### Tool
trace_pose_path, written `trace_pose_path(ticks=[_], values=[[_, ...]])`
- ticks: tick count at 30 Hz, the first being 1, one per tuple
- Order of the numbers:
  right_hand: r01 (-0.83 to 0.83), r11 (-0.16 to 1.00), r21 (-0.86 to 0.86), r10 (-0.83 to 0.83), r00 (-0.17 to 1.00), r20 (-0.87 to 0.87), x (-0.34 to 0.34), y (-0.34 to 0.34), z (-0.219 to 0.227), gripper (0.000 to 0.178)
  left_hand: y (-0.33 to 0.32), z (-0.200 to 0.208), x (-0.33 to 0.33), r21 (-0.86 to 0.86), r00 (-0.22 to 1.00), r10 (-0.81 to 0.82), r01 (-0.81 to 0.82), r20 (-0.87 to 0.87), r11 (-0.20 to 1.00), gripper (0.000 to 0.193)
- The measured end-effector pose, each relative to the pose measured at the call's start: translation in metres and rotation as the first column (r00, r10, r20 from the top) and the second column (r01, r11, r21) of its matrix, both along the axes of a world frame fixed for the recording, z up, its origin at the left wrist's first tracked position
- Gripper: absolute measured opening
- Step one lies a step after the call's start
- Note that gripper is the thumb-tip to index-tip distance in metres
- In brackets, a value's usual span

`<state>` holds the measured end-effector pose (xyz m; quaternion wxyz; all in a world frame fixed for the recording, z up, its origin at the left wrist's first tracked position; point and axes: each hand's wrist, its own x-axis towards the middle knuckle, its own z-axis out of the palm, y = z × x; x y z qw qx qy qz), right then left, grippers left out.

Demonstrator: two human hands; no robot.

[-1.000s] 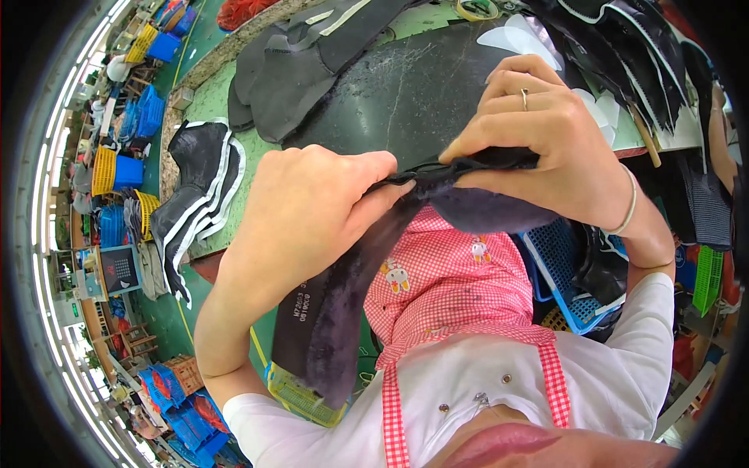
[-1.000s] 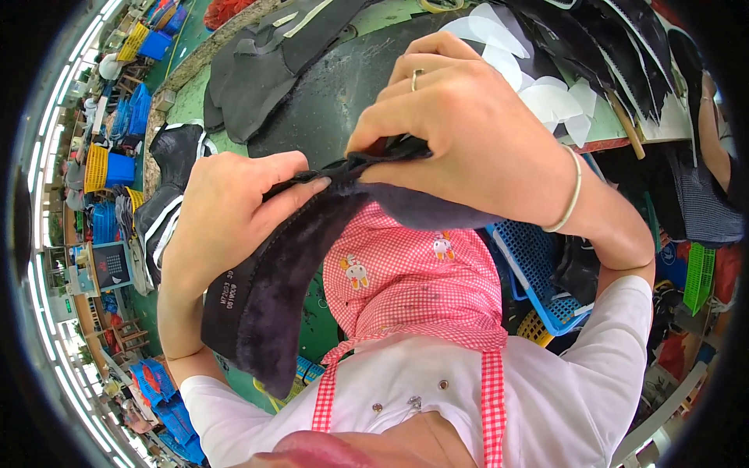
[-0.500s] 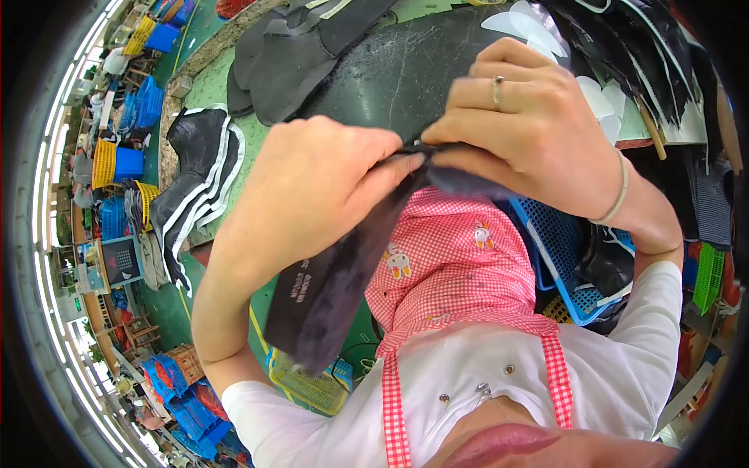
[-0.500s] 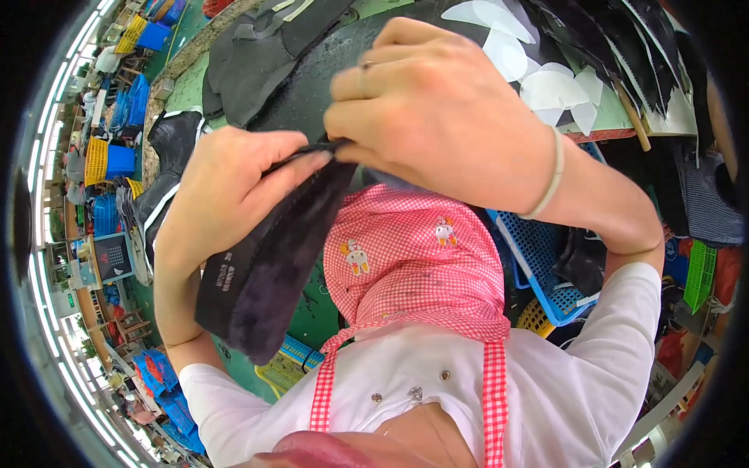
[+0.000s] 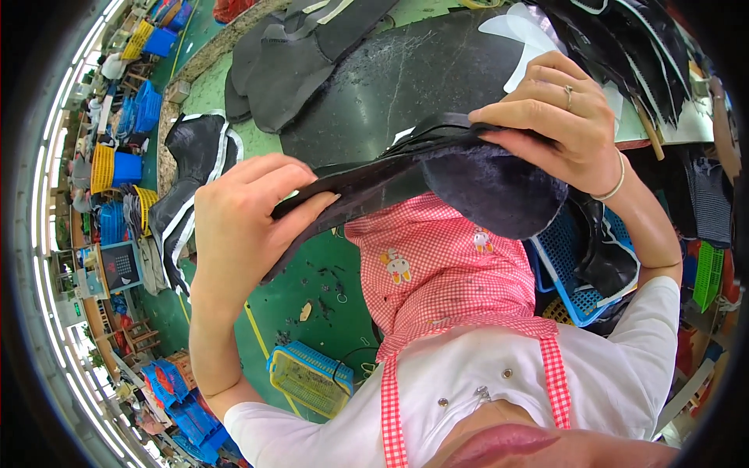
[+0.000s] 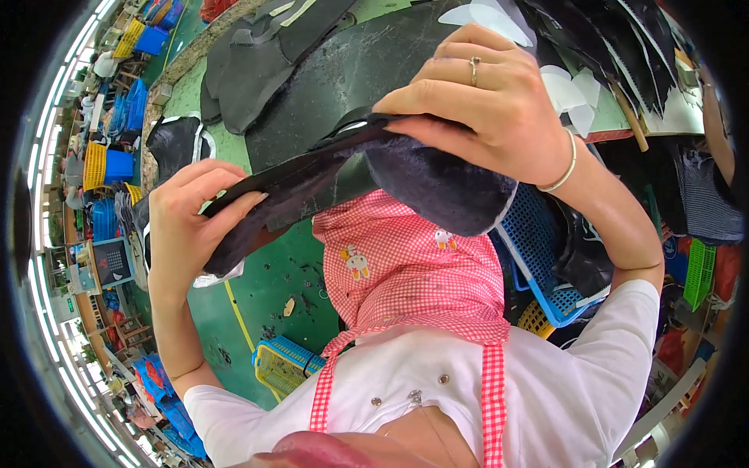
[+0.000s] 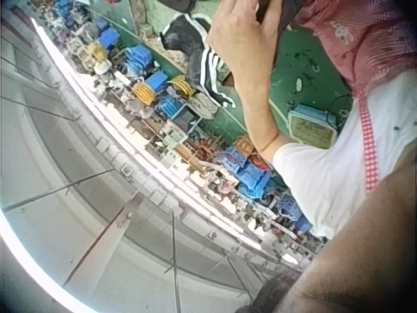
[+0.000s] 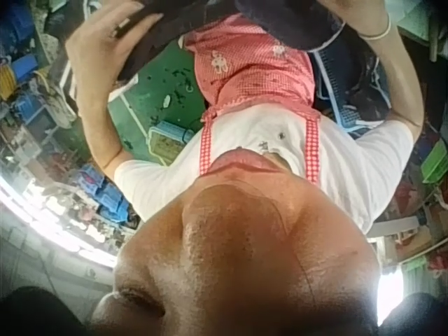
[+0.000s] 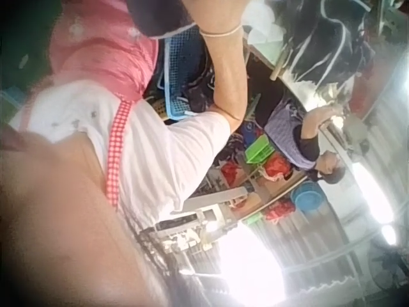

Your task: Manually aligning and assembling leather shoe upper components and white lining materials at a factory workbench.

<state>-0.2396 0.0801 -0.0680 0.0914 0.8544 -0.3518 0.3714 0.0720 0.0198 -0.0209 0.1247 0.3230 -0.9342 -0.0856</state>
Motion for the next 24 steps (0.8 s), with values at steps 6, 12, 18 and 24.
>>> trace_pose_path(ticks=[6, 12, 18, 24], values=[[-0.035, 0.999, 0.019, 0.034, 0.999, 0.033, 0.007, 0.005, 0.007, 0.017, -0.011, 0.003, 0.015, 0.124, 1.0, -0.006, 0.004, 0.014, 0.992, 0.013], [-0.042, 0.946, -0.321, 0.051, 0.998, 0.021, 0.011, 0.001, 0.009, 0.025, -0.031, 0.017, 0.003, -0.657, 0.995, -0.086, 0.104, 0.059, 0.746, 0.029], [0.19, 0.98, -0.061, -0.161, 0.936, 0.314, 0.059, -0.008, -0.017, 0.02, 0.019, -0.07, -0.025, 0.512, 0.701, 0.219, 0.237, -0.678, 0.826, 0.053], [-0.367, 0.753, 0.546, 0.118, 0.892, 0.436, 0.089, 0.007, -0.033, 0.018, 0.014, -0.108, -0.036, 0.891, 0.547, 0.704, 0.29, -0.453, 0.348, 0.032]])
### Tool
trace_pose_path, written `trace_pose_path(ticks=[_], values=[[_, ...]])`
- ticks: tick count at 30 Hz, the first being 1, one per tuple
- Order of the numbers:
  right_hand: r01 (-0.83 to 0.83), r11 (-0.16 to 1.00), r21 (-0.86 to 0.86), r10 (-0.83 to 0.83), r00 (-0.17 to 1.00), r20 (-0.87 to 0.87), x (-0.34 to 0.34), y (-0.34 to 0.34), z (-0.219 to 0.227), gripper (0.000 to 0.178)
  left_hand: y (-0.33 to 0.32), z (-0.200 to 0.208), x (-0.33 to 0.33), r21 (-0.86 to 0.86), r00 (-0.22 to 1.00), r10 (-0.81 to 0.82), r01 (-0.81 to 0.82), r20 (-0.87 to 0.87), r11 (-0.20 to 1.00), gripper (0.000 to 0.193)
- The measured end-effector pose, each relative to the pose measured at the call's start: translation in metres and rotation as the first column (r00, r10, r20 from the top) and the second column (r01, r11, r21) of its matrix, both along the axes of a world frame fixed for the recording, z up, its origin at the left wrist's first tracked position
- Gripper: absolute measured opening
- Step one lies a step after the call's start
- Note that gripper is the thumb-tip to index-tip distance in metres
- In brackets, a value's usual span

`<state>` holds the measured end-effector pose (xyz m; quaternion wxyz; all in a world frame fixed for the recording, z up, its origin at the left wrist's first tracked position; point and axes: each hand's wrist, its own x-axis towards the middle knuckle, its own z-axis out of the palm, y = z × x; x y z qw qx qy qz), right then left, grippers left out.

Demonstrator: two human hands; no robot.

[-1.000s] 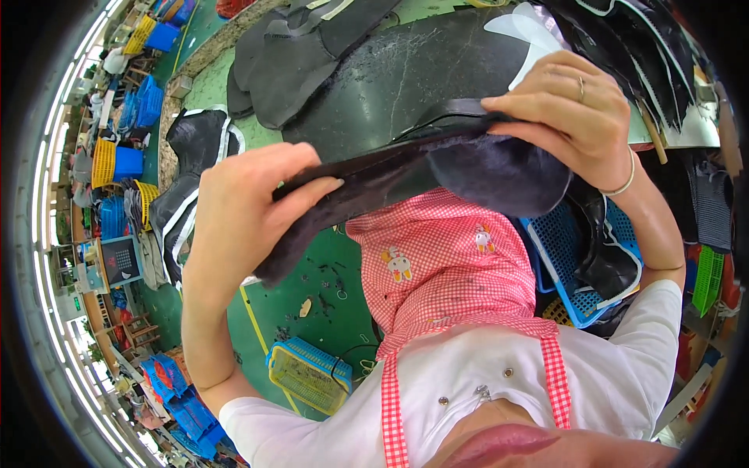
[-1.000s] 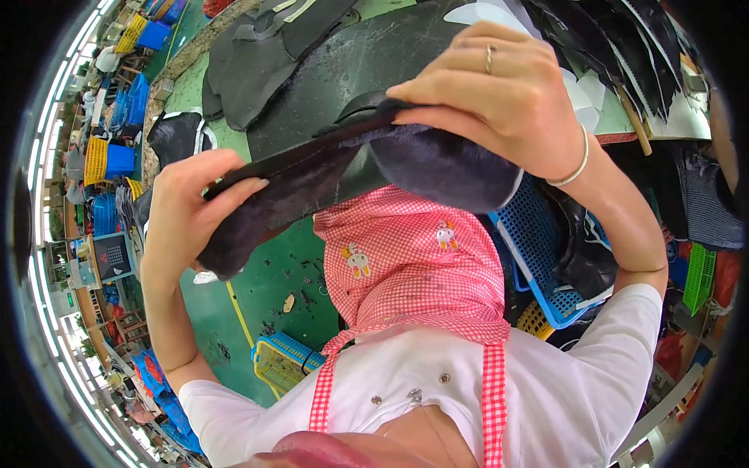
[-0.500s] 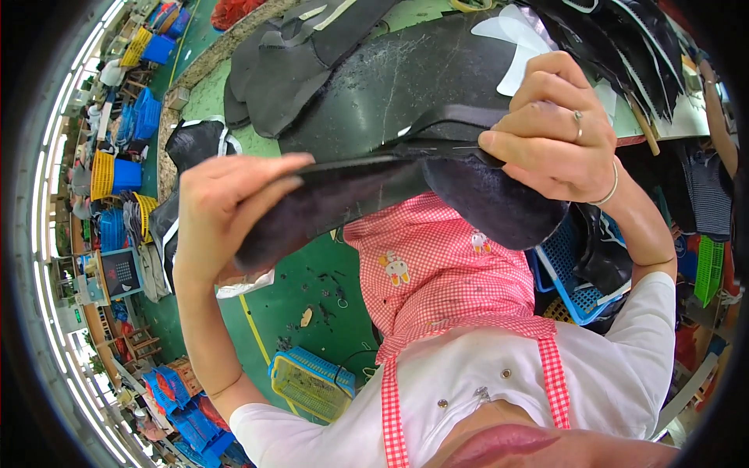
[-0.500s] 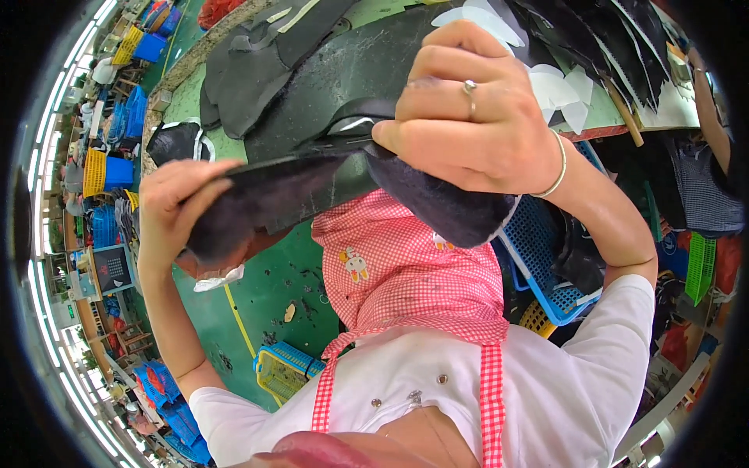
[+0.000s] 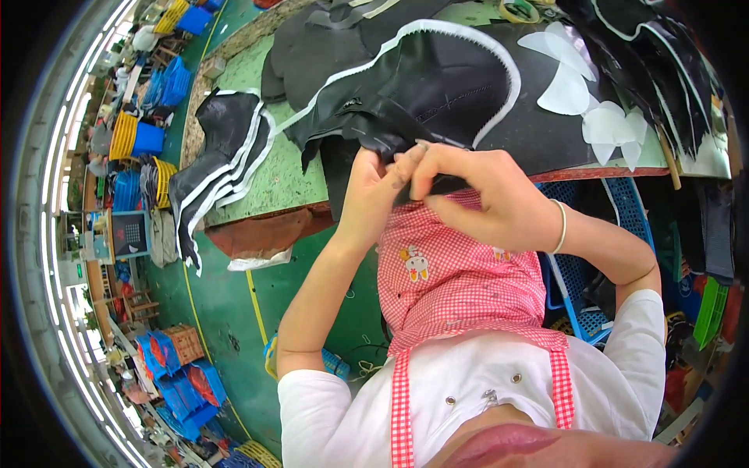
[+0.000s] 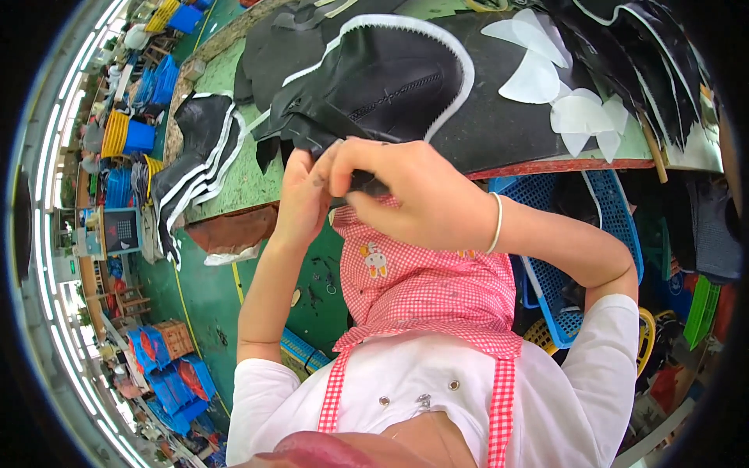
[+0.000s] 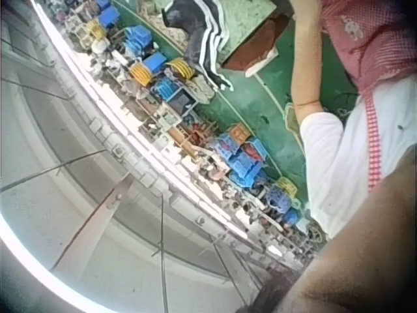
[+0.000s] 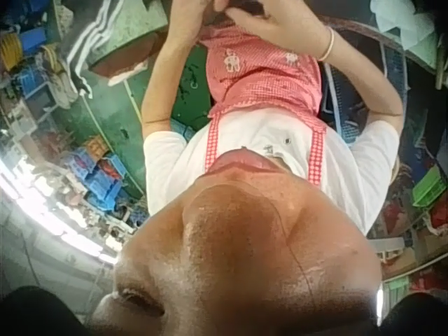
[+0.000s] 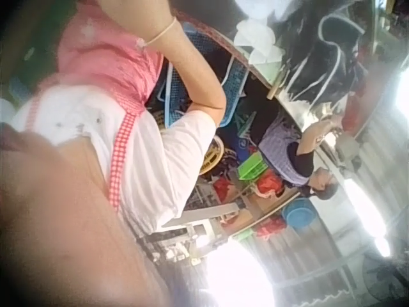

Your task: Manually aligning and assembling leather shoe upper components and white lining materials at a factory workbench.

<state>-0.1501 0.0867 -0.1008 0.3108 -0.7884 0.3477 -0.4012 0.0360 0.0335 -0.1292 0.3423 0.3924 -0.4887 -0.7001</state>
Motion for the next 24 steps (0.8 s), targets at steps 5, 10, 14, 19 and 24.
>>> trace_pose_path(ticks=[5, 10, 14, 19, 24], values=[[-0.304, 0.838, 0.453, -0.035, 0.799, 0.601, 0.002, -0.006, -0.014, 0.015, 0.0, 0.002, 0.004, -0.184, 0.991, -0.044, 0.019, -0.129, 0.983, 0.032], [-0.488, 0.651, 0.581, 0.114, 0.82, 0.561, -0.004, -0.009, 0.011, 0.017, -0.003, 0.023, -0.007, -0.248, 0.982, 0.016, -0.062, -0.186, 0.967, 0.042], [-0.406, 0.889, 0.212, 0.369, 0.909, 0.193, -0.016, -0.009, 0.038, 0.022, -0.009, 0.034, 0.005, -0.316, 1.0, -0.019, 0.019, 0.004, 0.949, 0.044], [-0.016, 0.875, -0.484, -0.006, 0.999, -0.044, -0.029, -0.042, 0.082, 0.026, -0.005, 0.089, 0.023, -0.276, 0.943, -0.251, 0.306, 0.218, 0.911, 0.039], [-0.351, 0.932, -0.085, 0.285, 0.859, -0.424, -0.032, -0.072, 0.091, 0.026, -0.007, 0.129, 0.03, -0.099, 0.869, -0.36, 0.413, 0.339, 0.905, 0.027]])
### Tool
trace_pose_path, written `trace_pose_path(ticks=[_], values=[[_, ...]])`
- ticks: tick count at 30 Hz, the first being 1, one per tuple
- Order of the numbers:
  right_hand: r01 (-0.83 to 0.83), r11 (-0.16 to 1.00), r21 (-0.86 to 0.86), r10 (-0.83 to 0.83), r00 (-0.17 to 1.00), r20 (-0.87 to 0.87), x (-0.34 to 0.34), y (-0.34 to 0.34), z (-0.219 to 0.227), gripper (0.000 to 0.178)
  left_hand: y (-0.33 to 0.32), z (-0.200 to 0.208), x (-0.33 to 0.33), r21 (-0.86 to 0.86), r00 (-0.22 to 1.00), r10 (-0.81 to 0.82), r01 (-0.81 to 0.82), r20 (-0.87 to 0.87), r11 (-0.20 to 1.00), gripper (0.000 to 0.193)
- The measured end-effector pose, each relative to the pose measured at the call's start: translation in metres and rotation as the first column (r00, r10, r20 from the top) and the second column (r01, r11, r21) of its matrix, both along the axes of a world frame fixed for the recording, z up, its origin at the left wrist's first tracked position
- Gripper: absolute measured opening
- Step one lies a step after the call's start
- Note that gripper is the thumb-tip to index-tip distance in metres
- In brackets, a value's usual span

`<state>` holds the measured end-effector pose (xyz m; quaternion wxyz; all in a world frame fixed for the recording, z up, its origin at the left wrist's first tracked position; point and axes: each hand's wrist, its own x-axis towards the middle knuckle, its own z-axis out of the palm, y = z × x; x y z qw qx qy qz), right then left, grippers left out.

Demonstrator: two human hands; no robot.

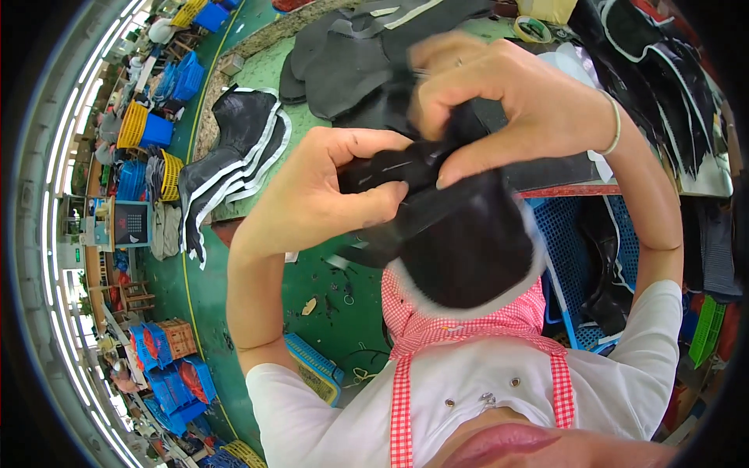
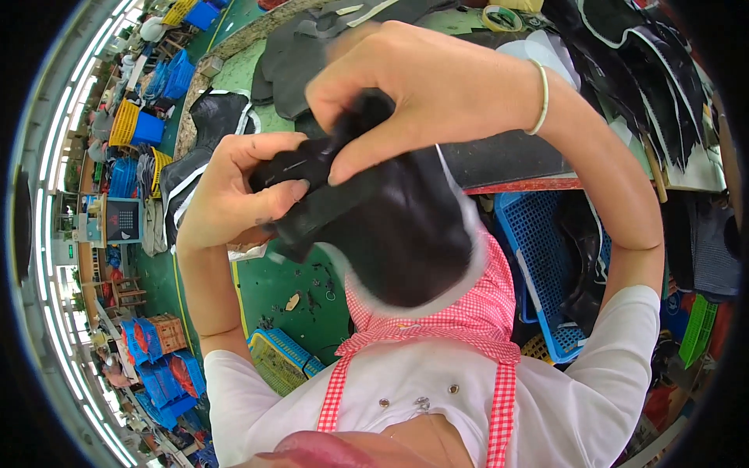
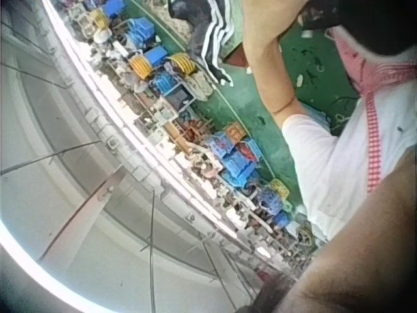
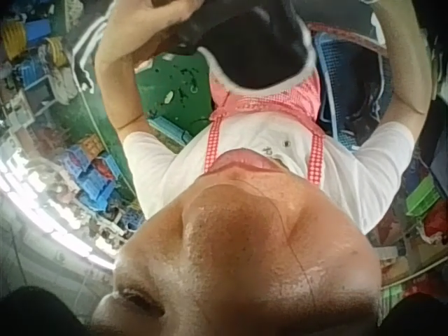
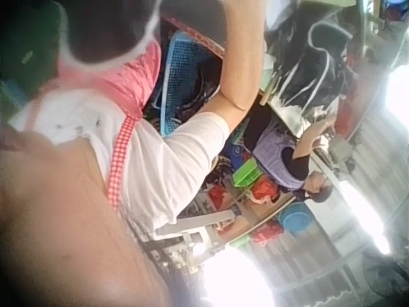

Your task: Manually aligning and assembling leather shoe upper components and white lining materials at a factory workbench.

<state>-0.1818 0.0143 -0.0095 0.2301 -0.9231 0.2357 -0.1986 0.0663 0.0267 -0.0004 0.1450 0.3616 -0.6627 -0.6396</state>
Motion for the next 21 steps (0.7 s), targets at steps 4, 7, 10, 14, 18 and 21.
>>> trace_pose_path(ticks=[4, 7, 10, 14, 18, 21], values=[[0.071, 0.956, 0.284, -0.162, 0.936, 0.312, 0.008, 0.015, -0.026, 0.027, -0.003, -0.009, 0.001, -0.203, 0.998, 0.031, -0.041, -0.05, 0.978, 0.02], [0.13, 0.962, 0.239, -0.217, 0.898, 0.383, 0.012, 0.017, -0.036, 0.02, -0.004, -0.017, -0.004, -0.261, 0.998, 0.065, -0.059, 0.014, 0.963, 0.023], [0.215, 0.955, 0.206, -0.283, 0.869, 0.405, 0.01, 0.023, -0.036, 0.019, -0.007, -0.022, -0.007, -0.314, 0.998, 0.048, -0.036, 0.033, 0.949, 0.025], [0.265, 0.96, 0.086, -0.275, 0.852, 0.446, 0.012, 0.029, -0.04, 0.02, -0.004, -0.02, -0.013, -0.295, 0.998, 0.048, -0.037, 0.03, 0.955, 0.02], [0.305, 0.945, -0.116, -0.193, 0.808, 0.557, 0.02, 0.03, -0.048, 0.015, -0.002, -0.024, -0.016, -0.365, 0.996, 0.071, -0.048, 0.049, 0.93, 0.019], [0.38, 0.814, -0.44, -0.125, 0.854, 0.505, 0.015, 0.034, -0.053, 0.017, -0.002, -0.027, -0.017, -0.339, 0.997, 0.083, -0.078, 0.0, 0.937, 0.019]])
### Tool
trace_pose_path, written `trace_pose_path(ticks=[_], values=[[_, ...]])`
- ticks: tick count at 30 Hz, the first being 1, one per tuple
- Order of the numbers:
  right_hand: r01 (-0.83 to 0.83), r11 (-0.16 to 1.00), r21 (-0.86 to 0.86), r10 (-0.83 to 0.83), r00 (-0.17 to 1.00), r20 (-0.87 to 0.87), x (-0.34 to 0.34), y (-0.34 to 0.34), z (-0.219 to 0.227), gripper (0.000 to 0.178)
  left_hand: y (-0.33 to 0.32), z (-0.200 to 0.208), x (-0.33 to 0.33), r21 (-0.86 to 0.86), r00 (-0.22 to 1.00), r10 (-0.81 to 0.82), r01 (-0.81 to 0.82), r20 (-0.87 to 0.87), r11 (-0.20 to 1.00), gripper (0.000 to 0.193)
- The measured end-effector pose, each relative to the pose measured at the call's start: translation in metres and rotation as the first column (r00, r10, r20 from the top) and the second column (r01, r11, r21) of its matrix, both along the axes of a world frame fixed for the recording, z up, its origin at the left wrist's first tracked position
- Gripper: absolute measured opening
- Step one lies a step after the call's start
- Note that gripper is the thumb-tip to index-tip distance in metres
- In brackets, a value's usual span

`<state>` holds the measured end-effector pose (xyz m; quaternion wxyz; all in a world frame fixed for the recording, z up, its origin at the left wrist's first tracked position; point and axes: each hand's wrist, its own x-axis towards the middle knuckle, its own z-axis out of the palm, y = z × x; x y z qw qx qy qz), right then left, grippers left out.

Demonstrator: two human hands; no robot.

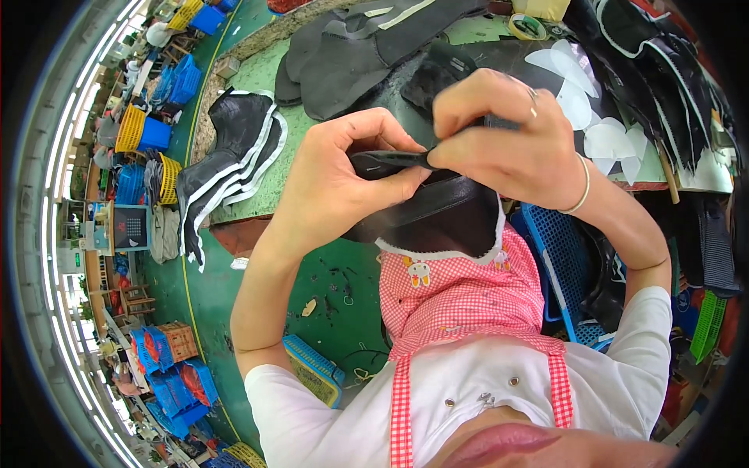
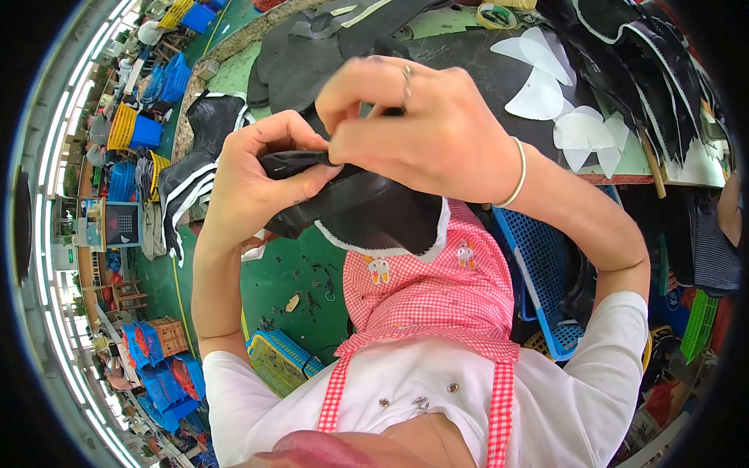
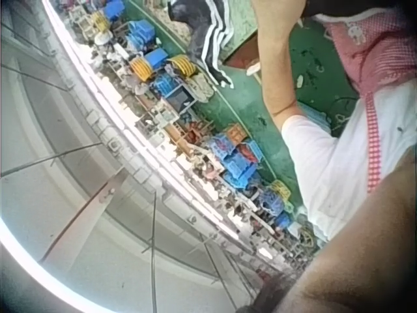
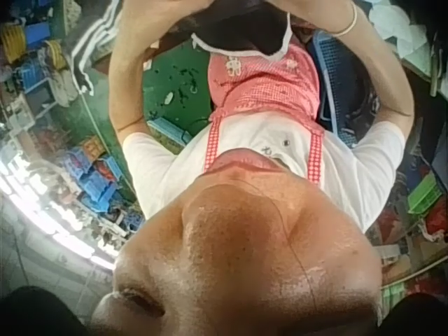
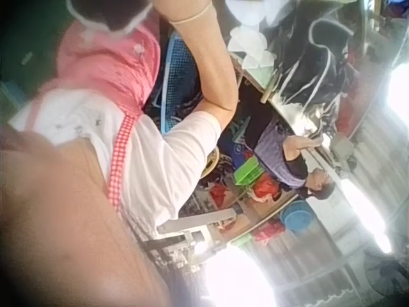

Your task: Manually aligning and assembling leather shoe upper components and white lining materials at a factory workbench.

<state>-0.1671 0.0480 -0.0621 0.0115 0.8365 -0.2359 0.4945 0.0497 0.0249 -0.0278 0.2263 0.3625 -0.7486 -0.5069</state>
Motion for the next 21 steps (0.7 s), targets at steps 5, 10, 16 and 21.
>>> trace_pose_path(ticks=[5, 10, 16, 21], values=[[-0.019, 0.987, -0.157, 0.025, 0.999, 0.038, 0.001, 0.005, -0.008, 0.018, 0.003, 0.001, 0.002, 0.033, 0.993, -0.1, 0.103, -0.062, 0.994, 0.02], [-0.043, 0.975, -0.219, 0.042, 0.999, -0.009, 0.004, 0.008, -0.011, 0.021, -0.005, 0.009, 0.006, 0.237, 0.977, -0.199, 0.176, 0.076, 0.955, 0.023], [-0.102, 0.946, -0.307, 0.093, 0.995, -0.046, 0.006, 0.007, -0.017, 0.022, -0.004, 0.026, 0.004, 0.297, 0.941, -0.266, 0.198, 0.209, 0.934, 0.013], [-0.125, 0.943, -0.308, 0.111, 0.992, -0.062, 0.006, 0.006, -0.022, 0.022, 0.003, 0.025, -0.002, 0.156, 0.924, -0.191, 0.146, 0.331, 0.977, 0.009]])
